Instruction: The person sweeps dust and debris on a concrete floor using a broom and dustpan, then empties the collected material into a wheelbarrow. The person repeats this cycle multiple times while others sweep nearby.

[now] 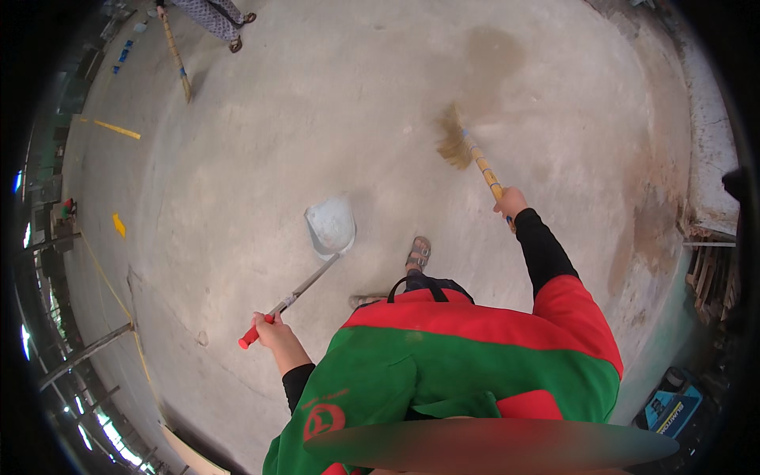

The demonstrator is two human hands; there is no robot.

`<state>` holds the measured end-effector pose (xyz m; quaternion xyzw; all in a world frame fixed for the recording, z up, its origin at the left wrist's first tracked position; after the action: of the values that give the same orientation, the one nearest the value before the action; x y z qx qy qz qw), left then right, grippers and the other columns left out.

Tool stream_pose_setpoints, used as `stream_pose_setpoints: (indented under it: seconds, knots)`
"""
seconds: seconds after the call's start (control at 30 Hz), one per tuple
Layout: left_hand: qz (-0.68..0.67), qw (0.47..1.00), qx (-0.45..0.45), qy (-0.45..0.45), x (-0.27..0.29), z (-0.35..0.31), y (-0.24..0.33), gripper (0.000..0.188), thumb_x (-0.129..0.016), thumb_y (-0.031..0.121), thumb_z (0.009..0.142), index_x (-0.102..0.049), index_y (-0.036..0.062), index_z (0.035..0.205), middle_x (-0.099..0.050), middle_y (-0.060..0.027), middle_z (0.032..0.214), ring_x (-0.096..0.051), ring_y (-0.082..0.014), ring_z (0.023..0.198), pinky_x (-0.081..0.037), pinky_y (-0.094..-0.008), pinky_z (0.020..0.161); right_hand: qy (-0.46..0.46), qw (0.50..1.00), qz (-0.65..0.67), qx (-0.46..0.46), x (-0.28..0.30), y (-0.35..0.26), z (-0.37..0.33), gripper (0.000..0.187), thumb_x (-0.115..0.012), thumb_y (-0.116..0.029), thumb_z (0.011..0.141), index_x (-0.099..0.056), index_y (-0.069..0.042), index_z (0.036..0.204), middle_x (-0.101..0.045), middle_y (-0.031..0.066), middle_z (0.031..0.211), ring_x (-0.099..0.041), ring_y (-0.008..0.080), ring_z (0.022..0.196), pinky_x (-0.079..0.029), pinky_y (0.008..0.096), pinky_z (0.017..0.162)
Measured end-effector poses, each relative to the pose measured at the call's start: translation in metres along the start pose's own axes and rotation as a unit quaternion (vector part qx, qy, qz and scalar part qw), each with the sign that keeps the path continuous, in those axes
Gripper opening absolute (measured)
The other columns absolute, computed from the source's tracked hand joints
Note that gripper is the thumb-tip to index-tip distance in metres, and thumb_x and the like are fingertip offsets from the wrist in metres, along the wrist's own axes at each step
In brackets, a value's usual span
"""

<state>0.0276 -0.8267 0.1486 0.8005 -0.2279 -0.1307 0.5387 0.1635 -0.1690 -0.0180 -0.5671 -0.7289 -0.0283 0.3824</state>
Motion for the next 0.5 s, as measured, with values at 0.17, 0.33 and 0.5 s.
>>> stream_pose_setpoints:
  seconds: [0.17, 0.33, 0.5]
  knots:
    - [-0.033, 0.999, 0.013, -0.012, -0.009, -0.002, -0.009, 0.018, -0.06, 0.013, 0.081, -0.05, 0.0045, 0.094, -0.048, -0.0044, 0.083, -0.045, -0.0147, 0.07, -0.044, -0.0445, 0.083, 0.026, 0.997, 0.007, 0.067, -0.013, -0.026, -0.064, 0.035, -0.073, -0.013, 0.056, -0.058, 0.003, 0.083, -0.061, 0.0182, 0.065, -0.062, 0.0315, 0.065, -0.049, 0.0393, 0.06]
    - [-0.06, 0.998, -0.015, 0.021, -0.01, -0.015, 0.01, 0.022, -0.062, 0.016, 0.081, -0.05, 0.0039, 0.094, -0.046, -0.0048, 0.084, -0.045, -0.0154, 0.072, -0.048, -0.0411, 0.078, -0.084, 0.979, 0.163, 0.092, -0.047, -0.068, -0.134, 0.032, -0.07, -0.01, 0.06, -0.055, 0.004, 0.084, -0.056, 0.0118, 0.057, -0.056, 0.0193, 0.045, -0.044, 0.032, 0.041]
    - [-0.055, 0.998, 0.008, 0.03, -0.025, -0.042, 0.018, 0.028, -0.063, 0.021, 0.081, -0.05, 0.0044, 0.099, -0.042, -0.0044, 0.081, -0.044, -0.015, 0.071, -0.051, -0.0395, 0.077, -0.17, 0.961, 0.183, 0.119, -0.077, -0.101, -0.13, 0.033, -0.072, -0.009, 0.06, -0.058, 0.006, 0.085, -0.056, 0.0107, 0.057, -0.055, 0.0172, 0.043, -0.044, 0.0308, 0.042]
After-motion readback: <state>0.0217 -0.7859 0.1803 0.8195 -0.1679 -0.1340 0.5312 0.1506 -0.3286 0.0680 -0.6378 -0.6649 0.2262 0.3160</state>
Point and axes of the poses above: each hand's wrist, its own z-axis towards the middle knuckle, its own x-axis out of the back of the hand, y = z × x, the point moved 5 cm from there along z, towards the middle knuckle
